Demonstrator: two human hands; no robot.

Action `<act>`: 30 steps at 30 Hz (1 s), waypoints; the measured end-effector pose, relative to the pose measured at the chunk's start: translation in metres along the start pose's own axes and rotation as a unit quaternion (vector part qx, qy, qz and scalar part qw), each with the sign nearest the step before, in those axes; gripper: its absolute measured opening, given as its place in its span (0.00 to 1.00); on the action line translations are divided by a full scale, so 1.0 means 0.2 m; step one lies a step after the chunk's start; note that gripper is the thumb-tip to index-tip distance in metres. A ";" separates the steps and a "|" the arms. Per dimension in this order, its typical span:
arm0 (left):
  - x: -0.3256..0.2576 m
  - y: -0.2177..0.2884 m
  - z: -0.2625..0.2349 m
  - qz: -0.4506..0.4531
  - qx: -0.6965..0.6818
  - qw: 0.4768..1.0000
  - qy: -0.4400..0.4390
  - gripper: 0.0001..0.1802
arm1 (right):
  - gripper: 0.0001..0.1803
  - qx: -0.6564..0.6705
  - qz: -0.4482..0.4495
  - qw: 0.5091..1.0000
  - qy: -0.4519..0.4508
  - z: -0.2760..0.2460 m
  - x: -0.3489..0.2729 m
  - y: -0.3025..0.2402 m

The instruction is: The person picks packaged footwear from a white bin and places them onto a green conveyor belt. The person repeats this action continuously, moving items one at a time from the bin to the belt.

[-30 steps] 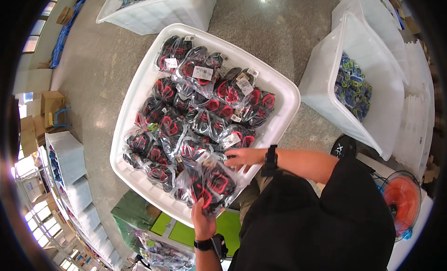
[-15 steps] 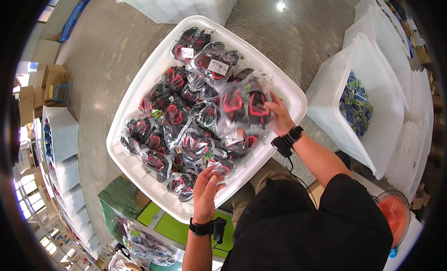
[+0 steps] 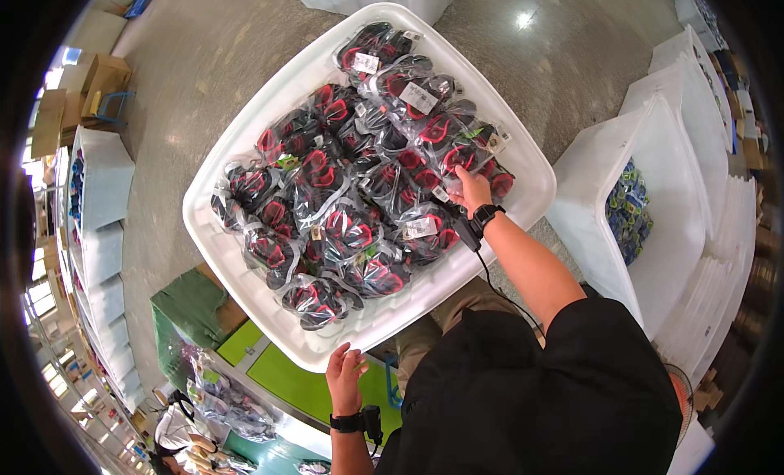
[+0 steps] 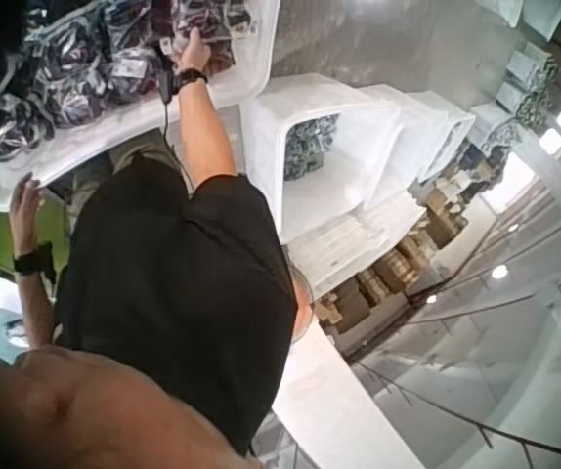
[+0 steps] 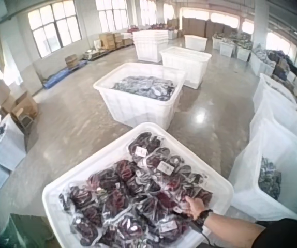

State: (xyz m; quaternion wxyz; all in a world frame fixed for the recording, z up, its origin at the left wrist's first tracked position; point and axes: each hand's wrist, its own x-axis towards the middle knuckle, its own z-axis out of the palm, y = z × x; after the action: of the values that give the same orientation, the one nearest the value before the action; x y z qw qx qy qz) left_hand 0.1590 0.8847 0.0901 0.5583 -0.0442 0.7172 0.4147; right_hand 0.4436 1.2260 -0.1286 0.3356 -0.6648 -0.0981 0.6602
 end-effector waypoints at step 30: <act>0.12 -0.44 -0.30 -0.064 -0.073 0.993 0.062 0.19 | 0.24 -0.424 0.021 0.868 -0.257 0.08 -0.39 0.40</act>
State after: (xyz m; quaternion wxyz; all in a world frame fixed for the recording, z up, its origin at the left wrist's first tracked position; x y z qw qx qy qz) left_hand 0.1502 0.7975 0.0243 0.5332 -0.1562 0.7143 0.4256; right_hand 0.3949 1.1268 -0.1097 -0.0295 -0.5521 -0.4367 0.7096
